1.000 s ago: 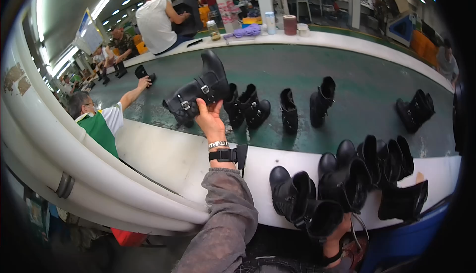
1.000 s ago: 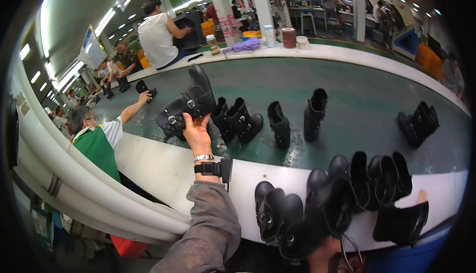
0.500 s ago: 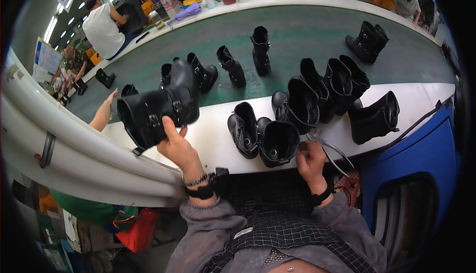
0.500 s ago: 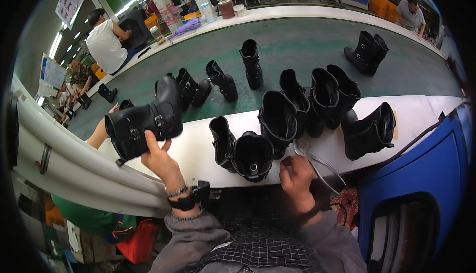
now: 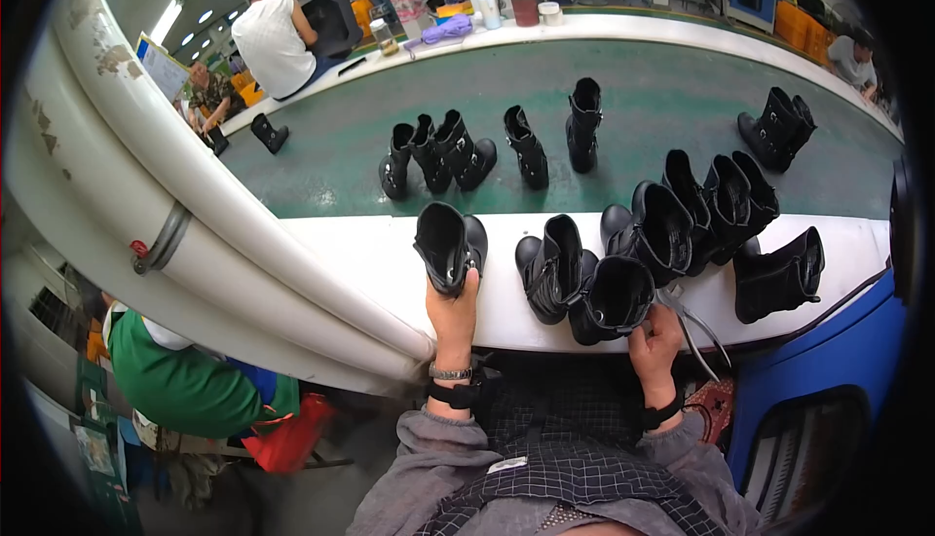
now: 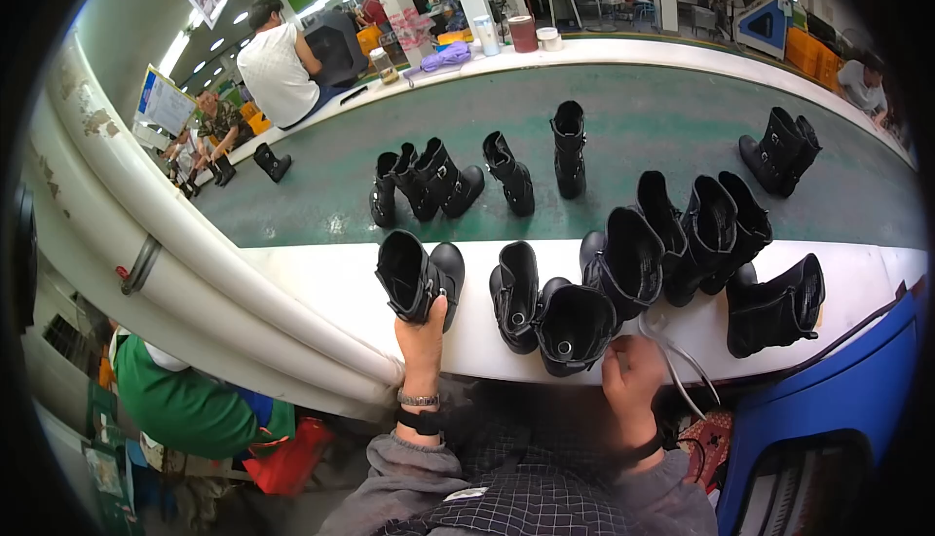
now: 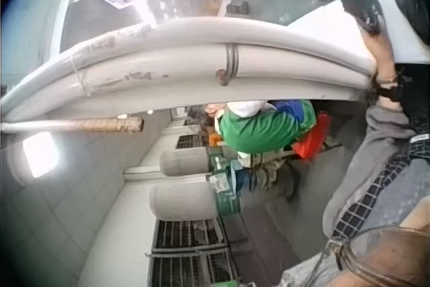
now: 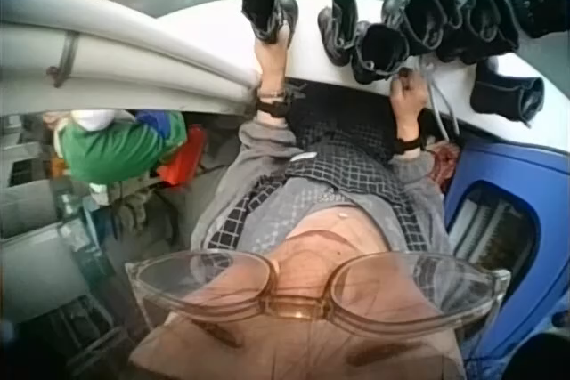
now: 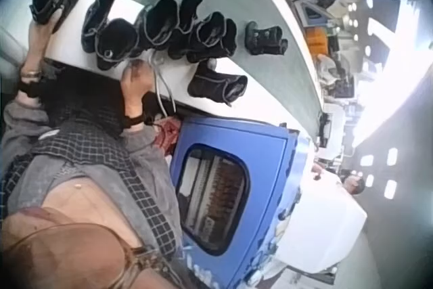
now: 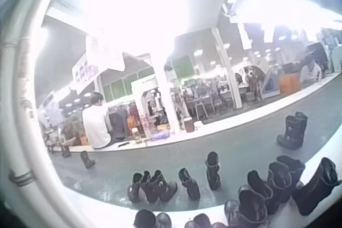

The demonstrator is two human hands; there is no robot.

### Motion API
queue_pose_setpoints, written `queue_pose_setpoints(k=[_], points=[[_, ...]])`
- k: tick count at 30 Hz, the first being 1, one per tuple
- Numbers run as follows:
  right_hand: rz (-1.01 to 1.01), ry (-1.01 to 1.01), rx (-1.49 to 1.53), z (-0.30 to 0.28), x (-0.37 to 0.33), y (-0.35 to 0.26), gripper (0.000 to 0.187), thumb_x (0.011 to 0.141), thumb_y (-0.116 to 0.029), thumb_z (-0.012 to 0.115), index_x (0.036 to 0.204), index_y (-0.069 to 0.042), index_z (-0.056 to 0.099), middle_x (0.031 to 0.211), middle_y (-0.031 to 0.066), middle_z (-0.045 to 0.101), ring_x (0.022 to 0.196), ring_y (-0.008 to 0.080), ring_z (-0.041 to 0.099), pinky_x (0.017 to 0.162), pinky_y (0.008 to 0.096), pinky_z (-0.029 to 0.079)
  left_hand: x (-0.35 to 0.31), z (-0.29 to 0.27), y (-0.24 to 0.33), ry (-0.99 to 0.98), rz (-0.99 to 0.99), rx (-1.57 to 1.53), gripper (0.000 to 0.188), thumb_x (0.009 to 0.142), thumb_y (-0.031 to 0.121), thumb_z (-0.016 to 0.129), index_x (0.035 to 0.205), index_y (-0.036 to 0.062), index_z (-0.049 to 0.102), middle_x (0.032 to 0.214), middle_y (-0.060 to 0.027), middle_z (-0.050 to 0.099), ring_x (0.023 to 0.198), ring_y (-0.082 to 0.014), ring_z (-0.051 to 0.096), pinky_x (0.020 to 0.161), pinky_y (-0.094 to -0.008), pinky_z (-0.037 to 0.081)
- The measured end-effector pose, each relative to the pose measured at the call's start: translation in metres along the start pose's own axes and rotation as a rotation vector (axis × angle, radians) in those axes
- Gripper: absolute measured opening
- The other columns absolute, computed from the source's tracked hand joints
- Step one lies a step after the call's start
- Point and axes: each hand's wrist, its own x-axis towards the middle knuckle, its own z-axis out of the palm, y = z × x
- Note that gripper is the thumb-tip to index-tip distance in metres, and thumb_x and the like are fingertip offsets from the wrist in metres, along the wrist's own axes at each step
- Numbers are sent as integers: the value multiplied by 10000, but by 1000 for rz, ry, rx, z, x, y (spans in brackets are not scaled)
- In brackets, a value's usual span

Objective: Inspecting and trimming threads or excess material from black boots on a production line.

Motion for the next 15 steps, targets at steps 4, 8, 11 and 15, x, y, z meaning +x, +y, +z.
queue_pose_setpoints(k=[4, 8, 11, 15], points=[[-25, -22, -99, 4, 1, 3, 89, 731, -98, 644, 718, -22, 599, 735, 137, 603, 698, 345, 572, 633, 405, 438, -4, 1, -14, 13, 14, -100, 441, 857, 101, 724, 1240, -22, 543, 1134, -92, 635, 1018, -163, 598, 938, -296, 447], [-92, -33, -141, 8, 2, 6, 188, 777, -184, 627, 825, -3, 615, 788, 167, 597, 740, 398, 555, 646, 430, 440, -2, 9, -12, 5, -20, 1, 492, 836, 110, 748, 1254, -13, 519, 1112, -102, 635, 998, -152, 608, 891, -291, 480], [-102, -59, -168, 8, 1, 7, 268, 759, -168, 612, 951, 17, 642, 894, 196, 613, 823, 442, 557, 703, 452, 460, -7, 22, 1, -93, -30, 155, 580, 780, 126, 795, 1264, -5, 502, 1100, -153, 629, 996, -204, 625, 879, -325, 494], [-109, -76, -224, 7, -1, 8, 335, 729, -122, 655, 1039, 5, 654, 999, 188, 644, 914, 442, 586, 792, 449, 484, 2, 39, 20, -359, 63, 115, 578, 783, -3, 671, 1327, -14, 477, 1162, -131, 617, 1067, -212, 608, 871, -311, 508]])
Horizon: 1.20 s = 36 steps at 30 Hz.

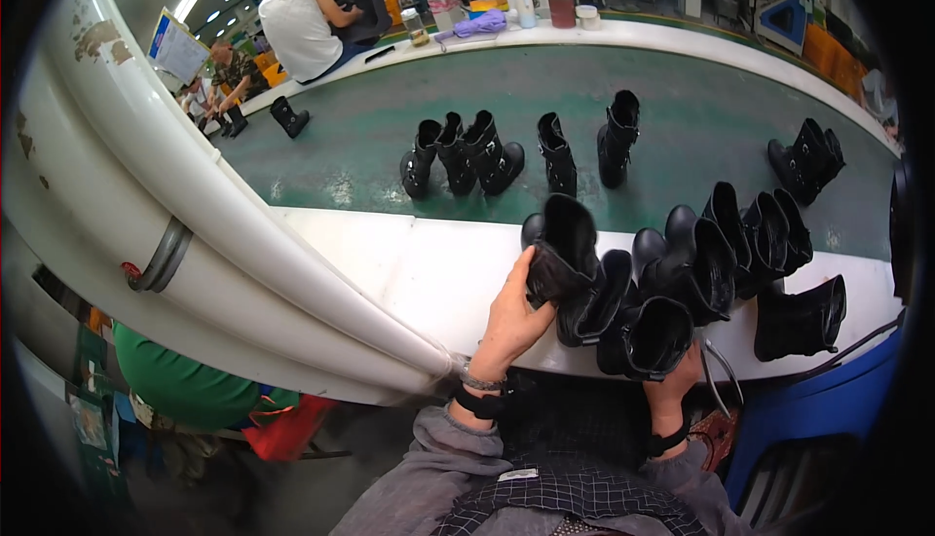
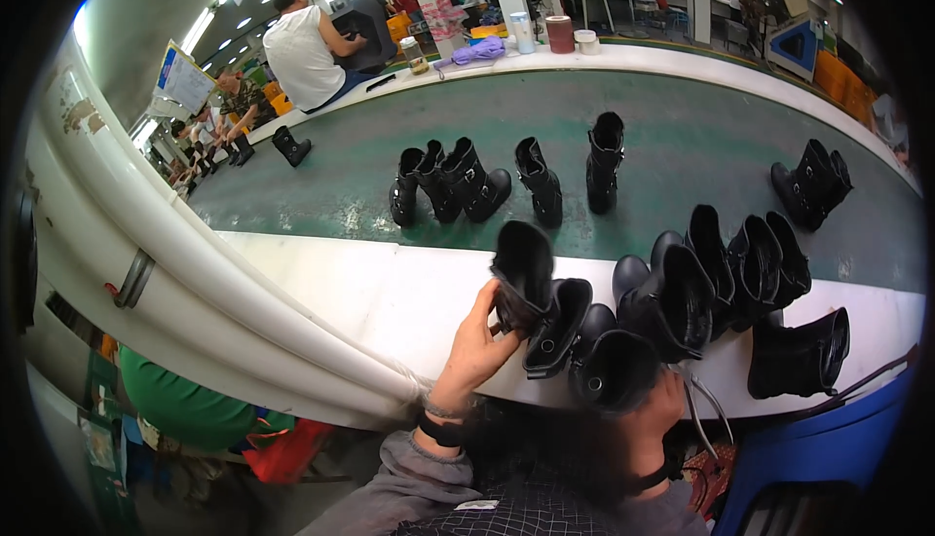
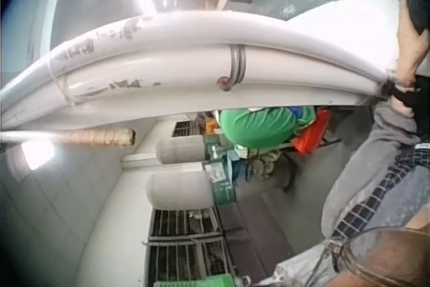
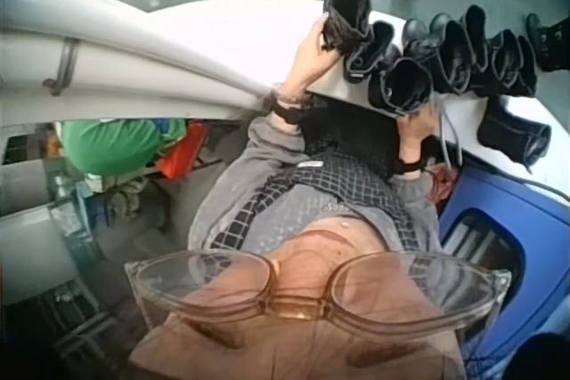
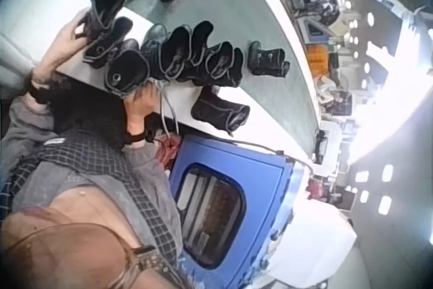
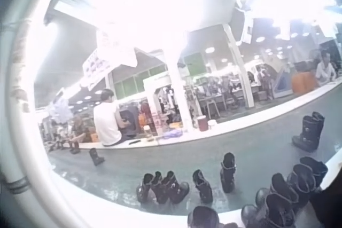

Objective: Inspecting and trimming threads or excess material from black boots on a production line.

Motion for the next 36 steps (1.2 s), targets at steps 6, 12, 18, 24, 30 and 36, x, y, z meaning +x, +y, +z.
queue_pose_setpoints(k=[6, 12, 18, 24, 30, 36], points=[[34, -20, -14, 0, 0, 4, 358, 742, -130, 679, 1075, -2, 647, 1043, 187, 643, 944, 440, 580, 823, 455, 471, 60, -38, 6, -225, -420, -348, 353, 841, 14, 564, 1191, -11, 598, 984, -71, 670, 877, -140, 624, 747, -259, 502], [-13, -45, 1, -5, 1, 9, 379, 734, -164, 692, 1074, -1, 650, 1055, 199, 644, 946, 431, 581, 819, 457, 467, 142, -52, -36, 102, -446, -63, 404, 829, 155, 634, 1194, -11, 581, 959, -79, 650, 775, -145, 646, 623, -278, 539], [39, -56, 24, -5, 1, 11, 359, 768, -205, 669, 1043, 24, 644, 1038, 204, 644, 984, 438, 588, 853, 445, 481, 233, -68, -138, 479, -496, 253, 585, 725, 98, 696, 1242, -83, 490, 984, -142, 616, 777, -221, 628, 585, -303, 542], [70, -65, 21, -6, -4, 14, 453, 804, -378, 652, 1037, 10, 661, 1054, 215, 641, 996, 452, 595, 858, 498, 477, 247, -65, -200, 472, -366, 96, 645, 636, 138, 833, 1209, -2, 571, 1107, -150, 673, 1060, -314, 634, 955, -351, 446], [102, -54, 53, -13, -15, 8, 426, 790, -335, 665, 1031, 16, 659, 1028, 209, 643, 965, 443, 599, 842, 483, 481, 241, -71, -205, 470, -395, -327, 570, 810, 212, 767, 1292, 24, 529, 1141, -90, 650, 1028, -273, 632, 932, -429, 454], [89, -46, 39, -8, -10, 11, 402, 777, -293, 677, 1026, 22, 656, 1003, 204, 644, 934, 434, 604, 826, 467, 485, 231, -68, -195, 527, -506, -1132, 547, 931, 407, 617, 1244, -24, 492, 1211, -215, 574, 1116, -377, 592, 915, -635, 476]])
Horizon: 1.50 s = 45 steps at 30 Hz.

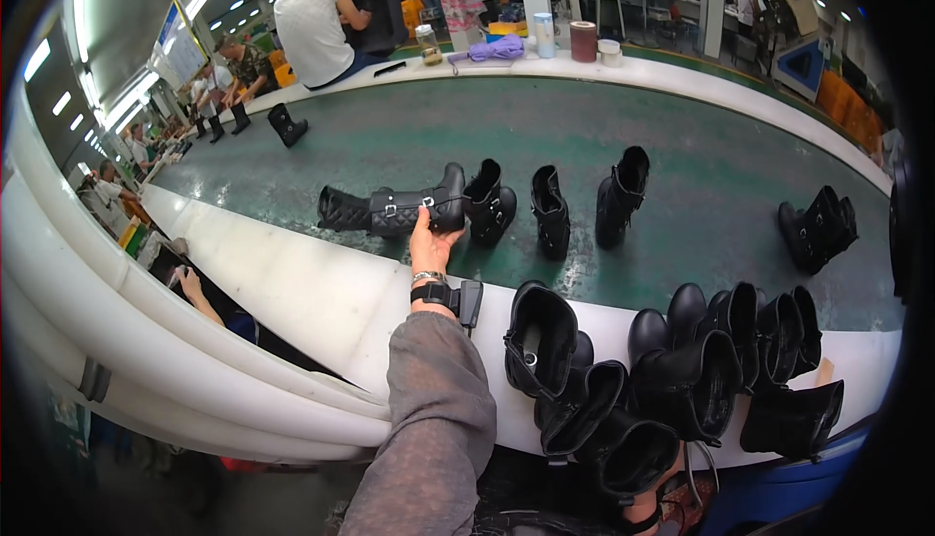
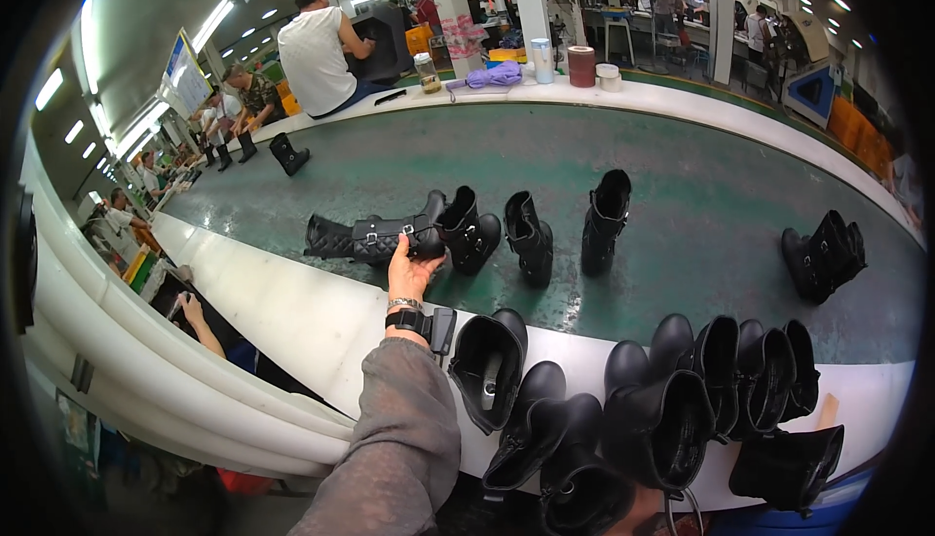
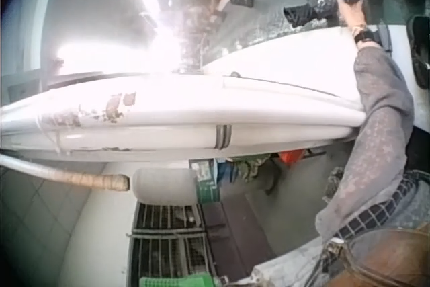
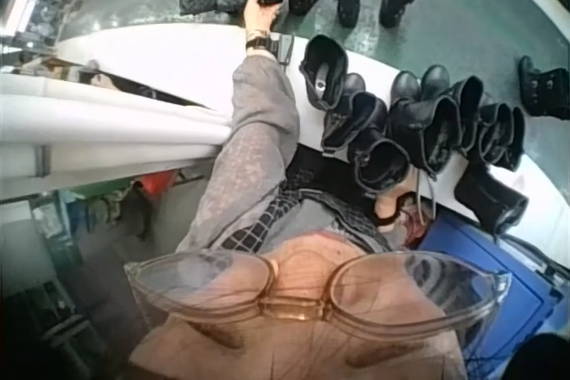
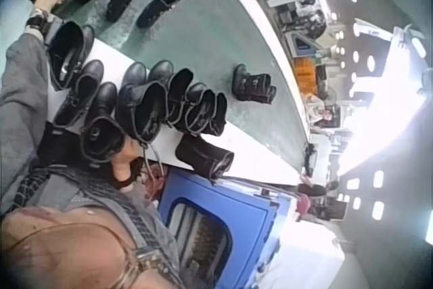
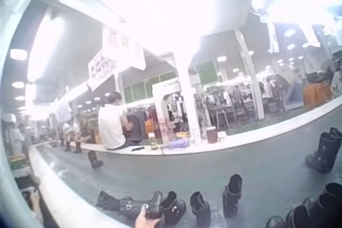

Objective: Inspecting and trimming threads or excess material from black boots on a production line.

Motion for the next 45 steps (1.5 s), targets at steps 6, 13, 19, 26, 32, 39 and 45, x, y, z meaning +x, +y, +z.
queue_pose_setpoints(k=[6, 13, 19, 26, 32, 39, 45], points=[[-65, 19, -24, 4, 8, 11, 381, 764, -250, 690, 1020, 28, 653, 978, 198, 646, 903, 424, 608, 810, 452, 489, -21, 21, 10, -279, 121, -246, 540, 925, 468, 563, 1238, 28, 543, 1221, -211, 590, 1114, -418, 589, 931, -588, 508], [-64, 29, -33, 4, 5, 12, 360, 748, -201, 704, 1014, 35, 650, 949, 192, 648, 867, 414, 614, 791, 434, 494, -43, 13, 10, -550, -34, -541, 570, 885, 491, 536, 1189, 16, 619, 1090, -204, 672, 946, -393, 675, 716, -440, 624], [-135, 79, -68, 9, 4, 16, 365, 756, -210, 708, 1028, 25, 644, 932, 175, 645, 844, 385, 617, 761, 415, 498, -35, 0, 3, -545, -68, -610, 566, 860, 467, 557, 1176, 3, 627, 1064, -257, 663, 887, -381, 690, 699, -405, 625], [-106, 63, -101, 9, -2, 25, 384, 756, -230, 716, 1035, 23, 641, 936, 166, 652, 850, 368, 629, 767, 402, 505, -27, -13, -2, -504, -93, -653, 561, 857, 464, 562, 1157, -5, 634, 1033, -272, 665, 846, -371, 696, 684, -385, 624], [-99, 62, -104, 10, -3, 29, 401, 756, -248, 723, 1041, 21, 639, 939, 159, 657, 856, 354, 640, 772, 390, 511, -24, -19, -2, -390, -70, -626, 519, 859, 478, 543, 1113, 39, 657, 958, -186, 689, 799, -342, 700, 597, -378, 624], [-72, 51, -93, 11, -6, 30, 420, 755, -269, 731, 1048, 18, 635, 942, 150, 664, 862, 337, 651, 777, 376, 518, -42, -7, 0, -289, -96, -545, 565, 841, 540, 505, 1025, 29, 662, 822, -192, 670, 651, -293, 682, 507, -328, 577], [-127, 55, -200, 15, -7, 38, 467, 738, -295, 750, 1067, 16, 635, 974, 144, 673, 892, 329, 658, 805, 372, 521, -55, 3, 0, -205, -28, -451, 462, 815, 455, 517, 855, 12, 644, 685, -148, 617, 475, -206, 533, 391, -243, 364]])
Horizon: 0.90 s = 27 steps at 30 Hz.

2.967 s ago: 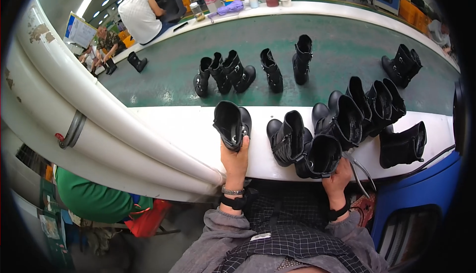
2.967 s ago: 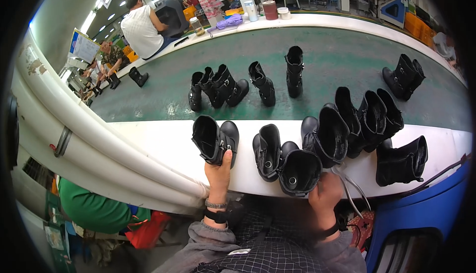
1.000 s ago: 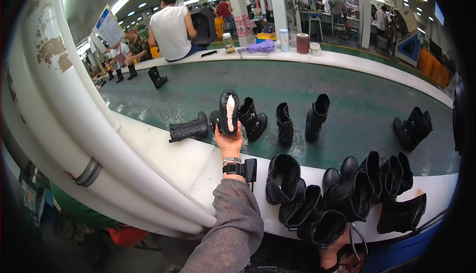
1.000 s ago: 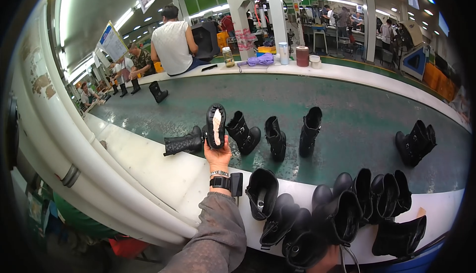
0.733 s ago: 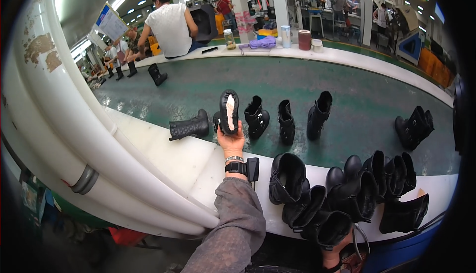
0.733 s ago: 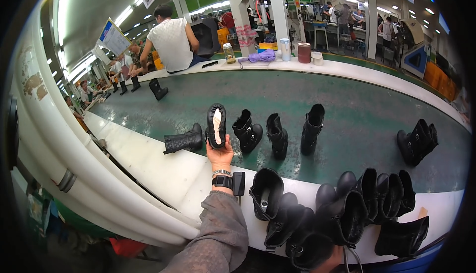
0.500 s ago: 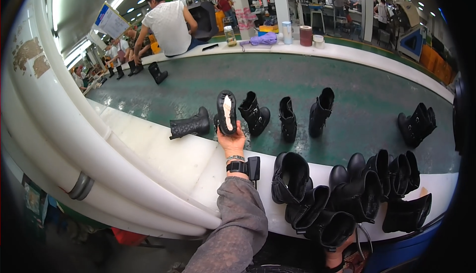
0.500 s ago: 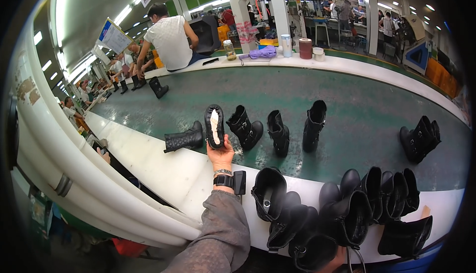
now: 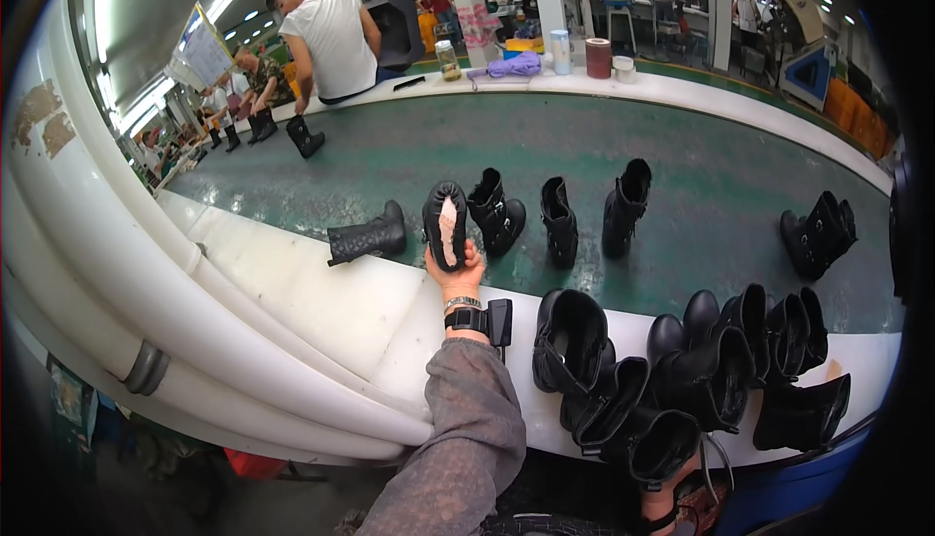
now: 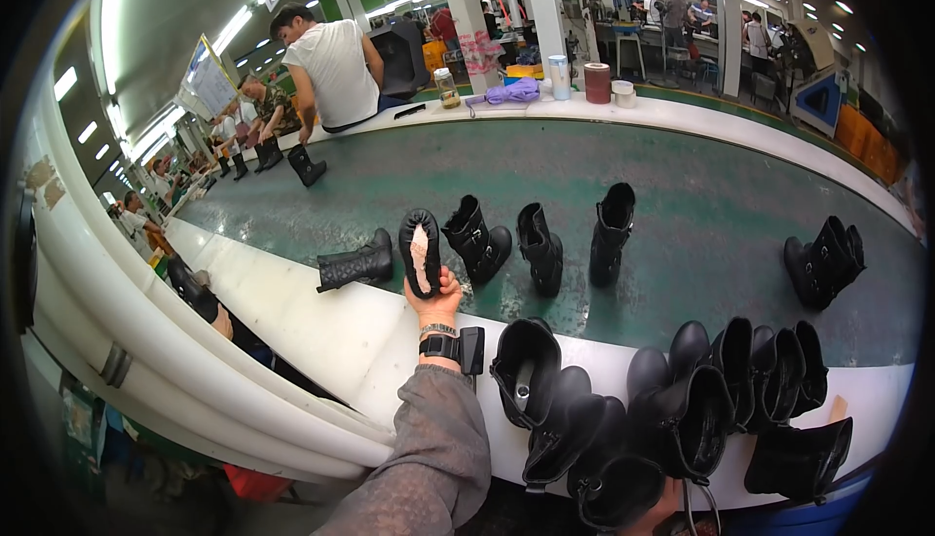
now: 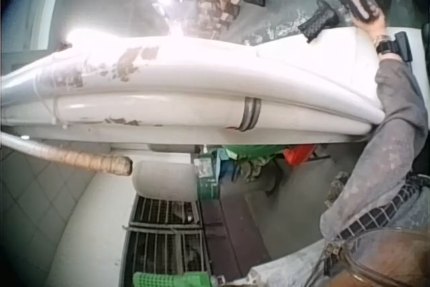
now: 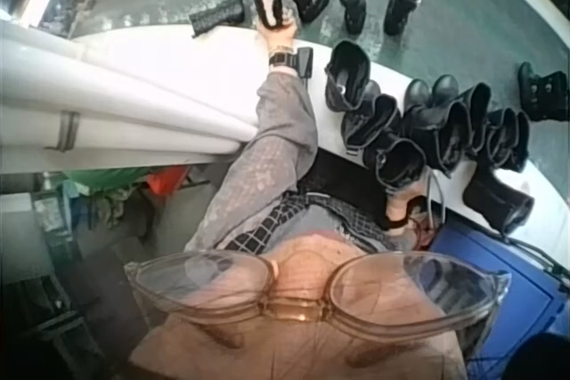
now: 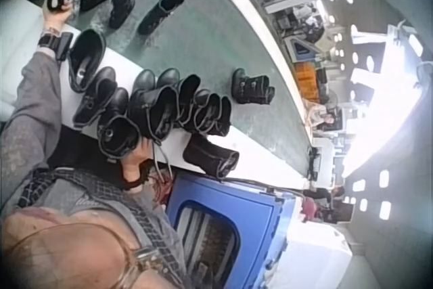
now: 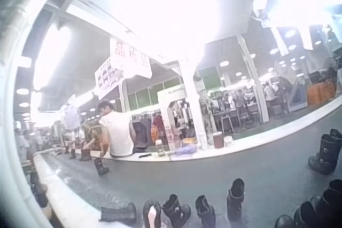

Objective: Inspecting and trimming threads or excess material from black boots on a production line.

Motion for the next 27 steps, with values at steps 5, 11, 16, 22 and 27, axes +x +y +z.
queue_pose_setpoints(k=[5, 11, 16, 22, 27], points=[[-17, -6, -8, -2, -3, 2, 468, 735, -295, 752, 1067, 15, 637, 984, 145, 674, 900, 334, 657, 809, 378, 521, 6, -4, 2, 43, -15, 63, 518, 776, 515, 487, 788, 17, 627, 609, -148, 558, 452, -215, 478, 390, -281, 334], [-5, -9, 25, -5, 1, -6, 448, 737, -284, 746, 1056, 13, 643, 988, 149, 671, 901, 346, 651, 806, 389, 519, 11, -10, 4, -12, 31, 112, 666, 762, 656, 425, 788, 25, 635, 609, -156, 544, 466, -224, 471, 405, -304, 328], [-2, -5, 43, -4, 8, -12, 432, 739, -276, 741, 1048, 12, 647, 991, 152, 669, 902, 356, 647, 802, 399, 517, 13, -14, 2, -33, 51, 58, 659, 741, 717, 465, 782, 86, 649, 620, -118, 571, 476, -228, 492, 435, -320, 371], [-5, -1, 42, -5, 11, -13, 412, 741, -265, 736, 1037, 10, 653, 996, 155, 667, 903, 369, 641, 798, 410, 516, 7, -18, 3, -489, -35, -38, 561, 814, 524, 553, 1105, 57, 662, 1106, -117, 685, 1019, -285, 658, 907, -431, 522], [-7, 7, 39, -7, 14, -15, 396, 743, -256, 731, 1028, 9, 658, 999, 158, 664, 904, 379, 636, 795, 420, 514, -5, 32, -3, -258, 111, 110, 549, 824, 505, 592, 1141, 62, 662, 1128, -101, 686, 1103, -255, 630, 927, -463, 505]])
